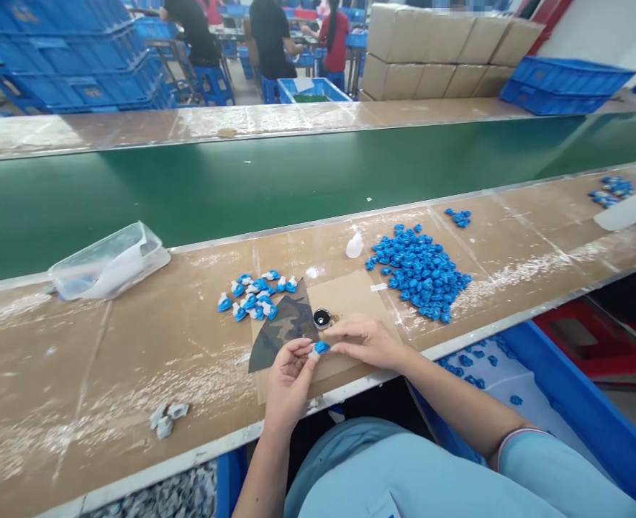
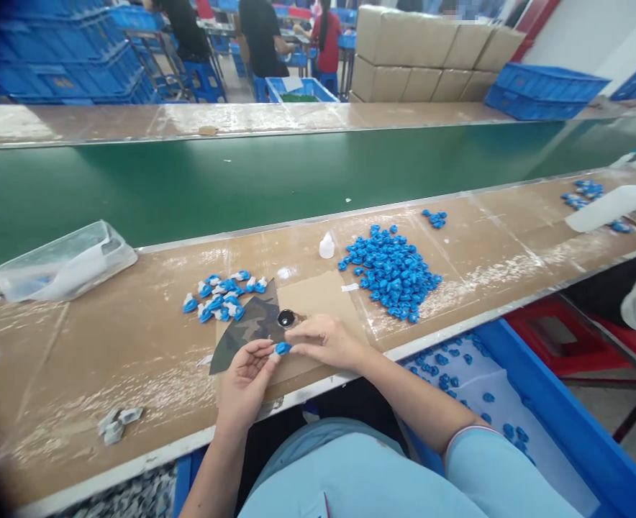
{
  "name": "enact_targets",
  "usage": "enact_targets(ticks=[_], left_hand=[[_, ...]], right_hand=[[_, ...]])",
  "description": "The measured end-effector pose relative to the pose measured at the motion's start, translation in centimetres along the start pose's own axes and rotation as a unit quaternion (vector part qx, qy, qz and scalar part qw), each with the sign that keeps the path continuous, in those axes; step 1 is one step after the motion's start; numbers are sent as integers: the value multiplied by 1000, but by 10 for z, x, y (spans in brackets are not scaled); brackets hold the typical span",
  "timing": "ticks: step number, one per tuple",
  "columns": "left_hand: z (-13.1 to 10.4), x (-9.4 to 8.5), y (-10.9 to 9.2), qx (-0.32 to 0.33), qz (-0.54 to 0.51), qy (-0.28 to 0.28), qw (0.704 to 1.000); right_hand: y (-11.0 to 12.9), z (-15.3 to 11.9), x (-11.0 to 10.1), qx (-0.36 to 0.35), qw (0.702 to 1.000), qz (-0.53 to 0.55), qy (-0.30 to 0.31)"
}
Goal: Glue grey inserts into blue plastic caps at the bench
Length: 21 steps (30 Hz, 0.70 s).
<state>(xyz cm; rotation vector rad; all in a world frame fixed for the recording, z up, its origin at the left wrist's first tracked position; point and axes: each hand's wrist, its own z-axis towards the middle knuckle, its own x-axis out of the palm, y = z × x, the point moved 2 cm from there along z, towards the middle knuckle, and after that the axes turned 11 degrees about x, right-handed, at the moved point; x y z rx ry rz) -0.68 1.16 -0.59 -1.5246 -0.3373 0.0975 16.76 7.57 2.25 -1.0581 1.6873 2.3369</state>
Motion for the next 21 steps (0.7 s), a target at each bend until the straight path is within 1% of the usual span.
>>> enact_targets(ticks=[2, 3, 5, 6, 7, 8, 11, 14, 17, 19, 21], left_hand=[[1, -3, 1, 10, 14, -23, 1000], [2, -4, 1, 12, 19, -31, 999], [2, -4, 1, 13, 23, -37, 999], [2, -4, 0, 12, 24, -37, 999], [3, -3, -2, 12, 25, -37, 999], [4, -3, -4, 14, 28, -38, 999], [16, -11, -12, 33, 56, -65, 996], [35, -32, -19, 76, 115, -125, 983], [50, -54, -23, 105, 175, -181, 962], [53, -64, -23, 108, 198, -194, 955], [50, -72, -24, 115, 231, -192, 947]], right_hand=[[-8, 4, -25, 31, 993, -97, -63], [-14, 5, -39, 57, 980, -159, -105], [-28, 6, -65, 110, 935, -288, -172], [-35, 6, -75, 133, 912, -339, -186], [-41, 6, -83, 148, 895, -375, -190], [-48, 6, -88, 153, 887, -397, -182], [-63, 7, -92, 137, 888, -418, -134], [-68, 8, -90, 127, 891, -417, -126], [-64, 9, -87, 103, 911, -373, -145], [-58, 8, -87, 88, 932, -306, -171], [-51, 7, -87, 85, 949, -231, -195]])
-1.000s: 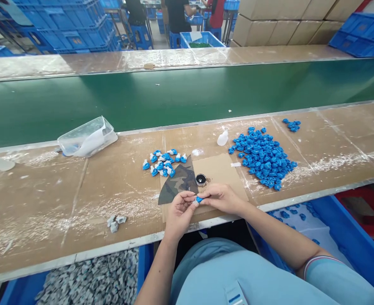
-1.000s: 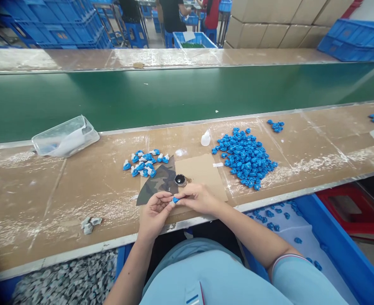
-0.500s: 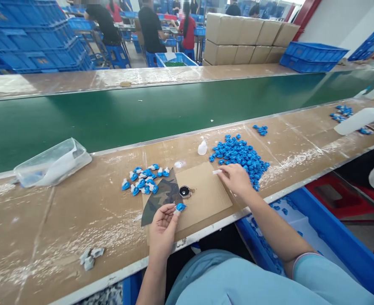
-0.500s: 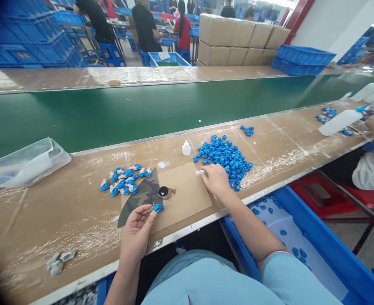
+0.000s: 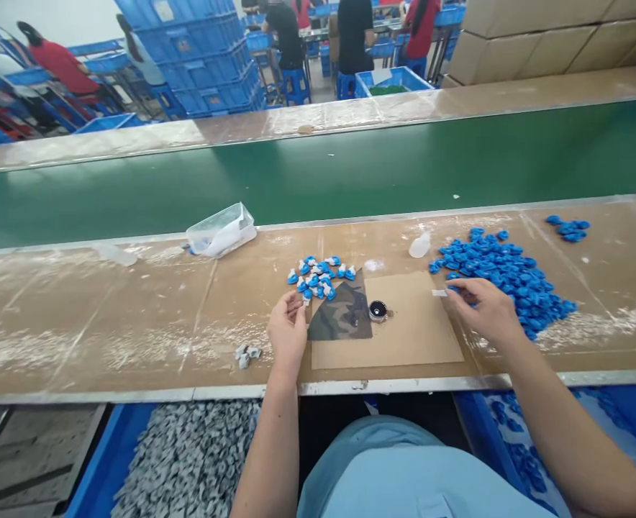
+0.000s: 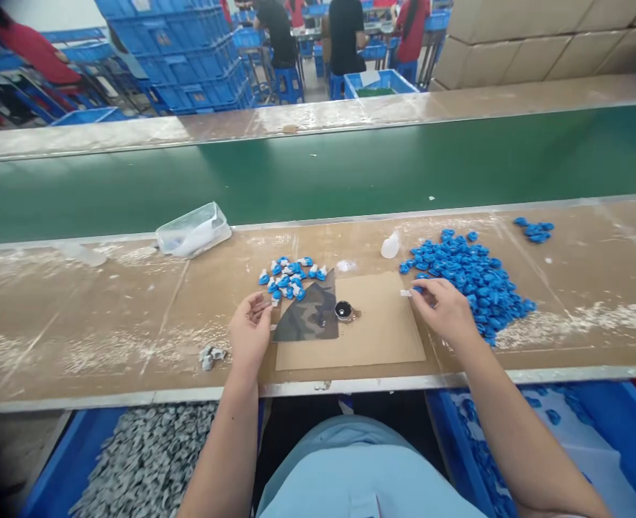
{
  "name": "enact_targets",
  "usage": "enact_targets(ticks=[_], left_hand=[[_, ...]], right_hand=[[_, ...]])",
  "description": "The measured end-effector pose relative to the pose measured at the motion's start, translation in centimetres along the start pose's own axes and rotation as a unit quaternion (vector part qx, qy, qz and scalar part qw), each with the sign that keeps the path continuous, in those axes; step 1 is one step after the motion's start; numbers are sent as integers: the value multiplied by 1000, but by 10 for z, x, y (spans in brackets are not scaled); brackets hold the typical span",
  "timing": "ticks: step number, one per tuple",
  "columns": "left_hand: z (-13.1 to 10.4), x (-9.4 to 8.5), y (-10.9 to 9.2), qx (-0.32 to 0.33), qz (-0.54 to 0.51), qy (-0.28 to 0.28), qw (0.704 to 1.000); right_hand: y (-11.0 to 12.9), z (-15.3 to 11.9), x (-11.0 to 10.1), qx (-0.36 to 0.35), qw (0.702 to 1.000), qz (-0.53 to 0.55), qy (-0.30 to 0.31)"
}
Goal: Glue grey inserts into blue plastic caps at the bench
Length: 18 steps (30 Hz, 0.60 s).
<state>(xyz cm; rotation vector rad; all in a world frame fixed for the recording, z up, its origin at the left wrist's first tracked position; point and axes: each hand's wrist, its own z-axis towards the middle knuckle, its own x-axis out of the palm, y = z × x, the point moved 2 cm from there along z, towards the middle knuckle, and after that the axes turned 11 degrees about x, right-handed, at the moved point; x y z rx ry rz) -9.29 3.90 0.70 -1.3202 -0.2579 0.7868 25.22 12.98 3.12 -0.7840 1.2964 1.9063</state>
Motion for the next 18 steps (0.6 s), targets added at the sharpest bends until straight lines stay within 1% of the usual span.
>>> enact_targets(ticks=[2, 3, 5, 7, 9, 11, 12, 14, 18], left_hand=[[-4, -14, 0, 34, 69, -1, 997], [-6, -23, 0, 52, 117, -6, 992], [-11, -48, 1, 77, 221, -20, 972], [-15, -75, 5, 70, 310, -22, 948], [-17, -97, 13, 44, 358, 19, 932], [-20, -111, 21, 25, 363, 70, 929], [-21, -114, 23, 24, 358, 84, 930], [-22, -114, 26, 35, 349, 87, 932], [-17, -99, 22, 82, 342, 69, 934]], right_hand=[[4, -1, -4, 19, 998, 62, -5], [5, -2, -6, 31, 996, 85, -4], [6, -3, -8, 61, 991, 119, 5], [7, -4, -7, 105, 982, 152, 24], [8, -5, -4, 154, 966, 204, 47], [12, -5, 1, 179, 944, 271, 66], [14, -6, 4, 180, 935, 298, 72], [20, -6, 9, 166, 927, 327, 85], [31, -8, 17, 115, 938, 306, 119]])
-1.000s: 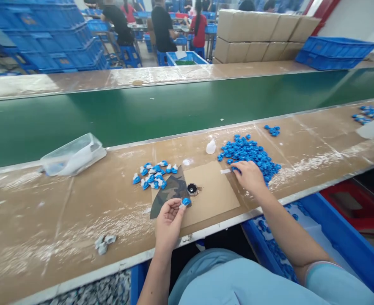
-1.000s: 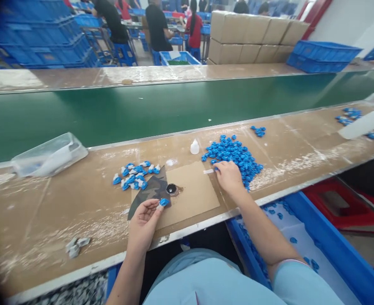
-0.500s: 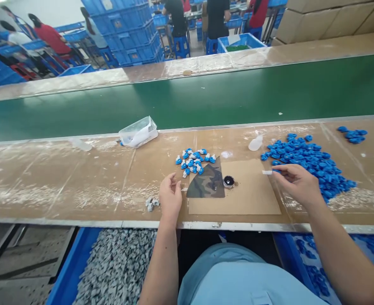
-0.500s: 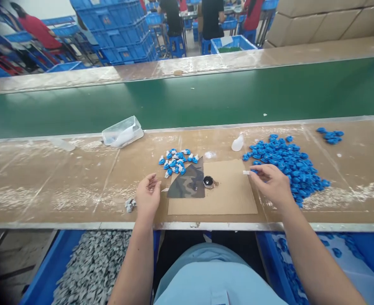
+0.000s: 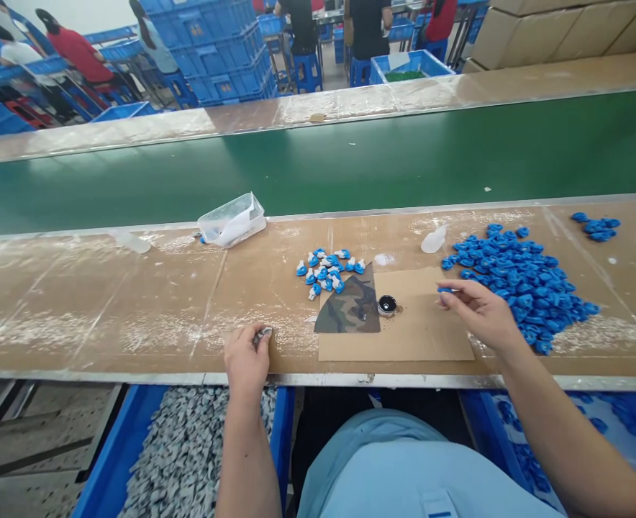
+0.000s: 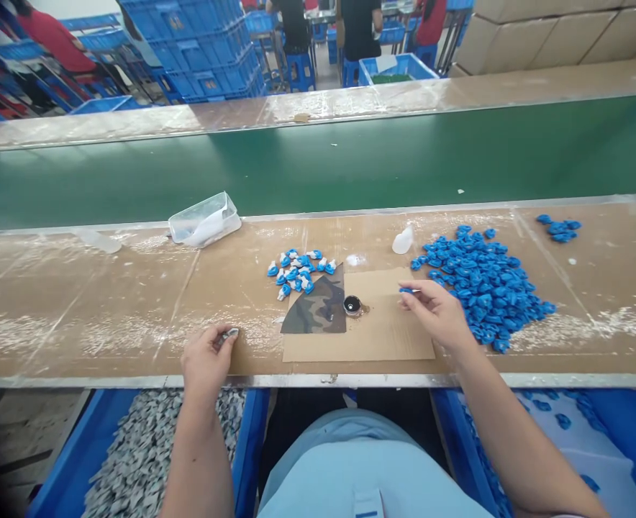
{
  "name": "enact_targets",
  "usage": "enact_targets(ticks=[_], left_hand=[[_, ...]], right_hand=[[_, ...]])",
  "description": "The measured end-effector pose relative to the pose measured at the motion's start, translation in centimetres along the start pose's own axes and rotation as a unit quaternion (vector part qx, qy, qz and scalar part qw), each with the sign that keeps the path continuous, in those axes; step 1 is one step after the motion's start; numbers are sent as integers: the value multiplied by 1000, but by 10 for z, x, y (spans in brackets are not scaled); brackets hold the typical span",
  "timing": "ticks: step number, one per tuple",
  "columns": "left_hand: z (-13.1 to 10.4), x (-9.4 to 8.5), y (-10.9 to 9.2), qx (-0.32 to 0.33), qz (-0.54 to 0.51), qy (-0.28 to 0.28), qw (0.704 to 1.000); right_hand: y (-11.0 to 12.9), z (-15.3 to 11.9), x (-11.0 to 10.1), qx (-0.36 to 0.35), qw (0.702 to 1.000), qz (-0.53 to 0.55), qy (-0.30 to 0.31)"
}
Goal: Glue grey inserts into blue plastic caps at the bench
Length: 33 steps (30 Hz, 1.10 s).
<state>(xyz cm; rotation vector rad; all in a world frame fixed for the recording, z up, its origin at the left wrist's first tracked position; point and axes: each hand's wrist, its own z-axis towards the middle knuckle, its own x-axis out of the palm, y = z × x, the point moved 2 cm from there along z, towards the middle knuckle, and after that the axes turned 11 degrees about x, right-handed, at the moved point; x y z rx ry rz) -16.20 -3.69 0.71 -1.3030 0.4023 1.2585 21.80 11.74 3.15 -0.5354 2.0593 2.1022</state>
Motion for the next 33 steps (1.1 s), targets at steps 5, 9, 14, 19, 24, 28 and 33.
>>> enact_targets(ticks=[5, 9, 14, 19, 24, 28, 33], left_hand=[[11, 10, -13, 56, 15, -34, 998], [12, 11, -21, 89, 6, -95, 991], [7, 15, -34, 24, -100, -143, 984], [-1, 34, -55, -91, -329, -101, 934], [-7, 48, -81, -124, -423, -25, 897], [-12, 56, -98, -134, -466, 37, 874], [-17, 69, -114, -136, -525, 77, 837]], right_hand=[[5, -5, 20, -35, 998, -29, 40], [15, -7, 37, -92, 990, -80, 68], [24, -6, 46, -156, 975, -138, 79], [24, -4, 48, -192, 961, -179, 89], [25, -4, 47, -201, 959, -182, 86], [26, -4, 47, -199, 958, -190, 85], [25, -4, 45, -185, 962, -185, 83]])
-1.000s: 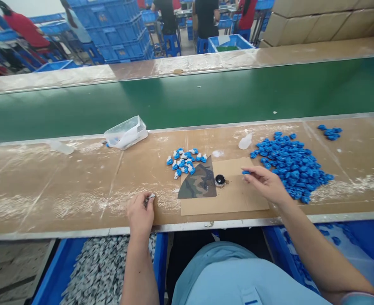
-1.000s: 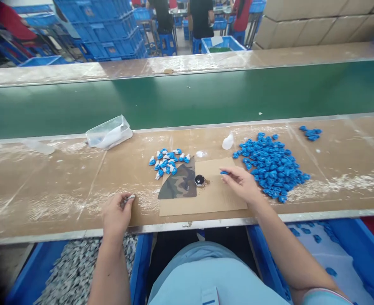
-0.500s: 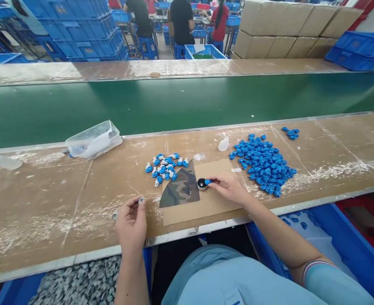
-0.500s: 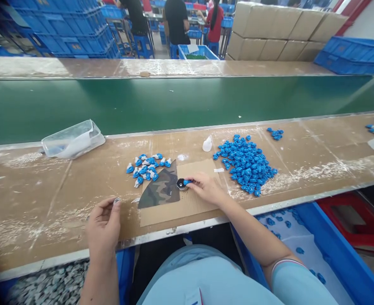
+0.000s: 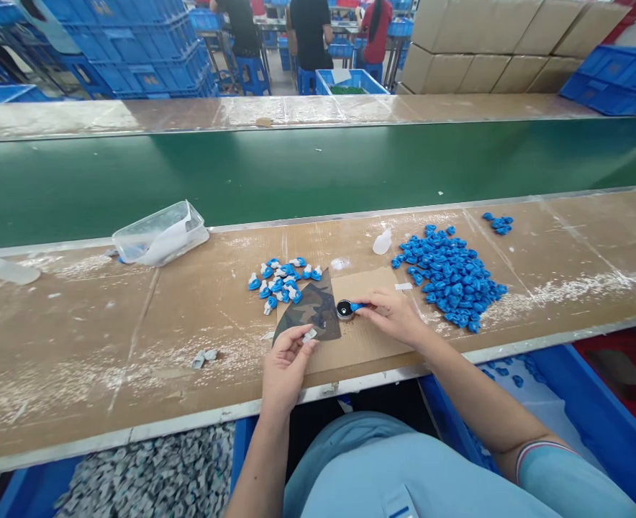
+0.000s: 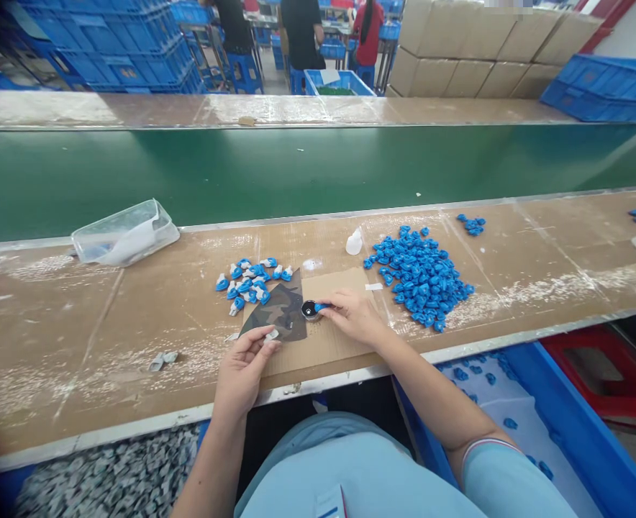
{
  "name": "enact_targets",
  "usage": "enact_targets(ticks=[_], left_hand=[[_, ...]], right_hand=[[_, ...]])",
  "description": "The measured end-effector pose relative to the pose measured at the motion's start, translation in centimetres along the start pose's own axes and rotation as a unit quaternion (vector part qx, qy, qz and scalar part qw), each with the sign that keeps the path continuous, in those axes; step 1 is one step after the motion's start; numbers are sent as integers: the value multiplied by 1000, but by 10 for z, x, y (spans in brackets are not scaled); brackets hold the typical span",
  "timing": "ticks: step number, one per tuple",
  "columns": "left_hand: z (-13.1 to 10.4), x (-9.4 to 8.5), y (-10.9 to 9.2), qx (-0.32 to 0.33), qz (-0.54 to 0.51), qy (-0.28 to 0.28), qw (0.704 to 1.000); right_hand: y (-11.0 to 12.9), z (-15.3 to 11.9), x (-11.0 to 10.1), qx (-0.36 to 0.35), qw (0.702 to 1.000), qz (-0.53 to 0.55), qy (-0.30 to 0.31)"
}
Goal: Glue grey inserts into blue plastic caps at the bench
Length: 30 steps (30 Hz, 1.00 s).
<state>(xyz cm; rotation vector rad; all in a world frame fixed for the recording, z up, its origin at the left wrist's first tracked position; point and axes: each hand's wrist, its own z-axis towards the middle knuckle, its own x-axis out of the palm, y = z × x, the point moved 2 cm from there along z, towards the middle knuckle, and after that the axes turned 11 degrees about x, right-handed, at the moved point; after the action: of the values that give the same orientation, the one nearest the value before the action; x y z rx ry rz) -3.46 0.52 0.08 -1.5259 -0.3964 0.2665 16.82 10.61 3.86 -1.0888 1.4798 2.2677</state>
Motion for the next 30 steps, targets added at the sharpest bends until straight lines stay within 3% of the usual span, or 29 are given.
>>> enact_targets(ticks=[10, 16, 21, 25, 30], left_hand=[[-6, 29, 6, -32, -64, 51, 996], [-7, 31, 12, -5, -67, 68, 995], [-9, 34, 8, 3, -46, 107, 993], [-10, 33, 6, 5, -48, 121, 991], [-8, 30, 7, -16, -68, 101, 992]], right_hand=[[12, -17, 11, 74, 985, 152, 18], [25, -22, 24, 20, 990, 137, 41], [20, -18, 20, -13, 991, 100, 85], [16, -19, 19, -13, 989, 94, 110], [11, -25, 33, 26, 983, 168, 72]])
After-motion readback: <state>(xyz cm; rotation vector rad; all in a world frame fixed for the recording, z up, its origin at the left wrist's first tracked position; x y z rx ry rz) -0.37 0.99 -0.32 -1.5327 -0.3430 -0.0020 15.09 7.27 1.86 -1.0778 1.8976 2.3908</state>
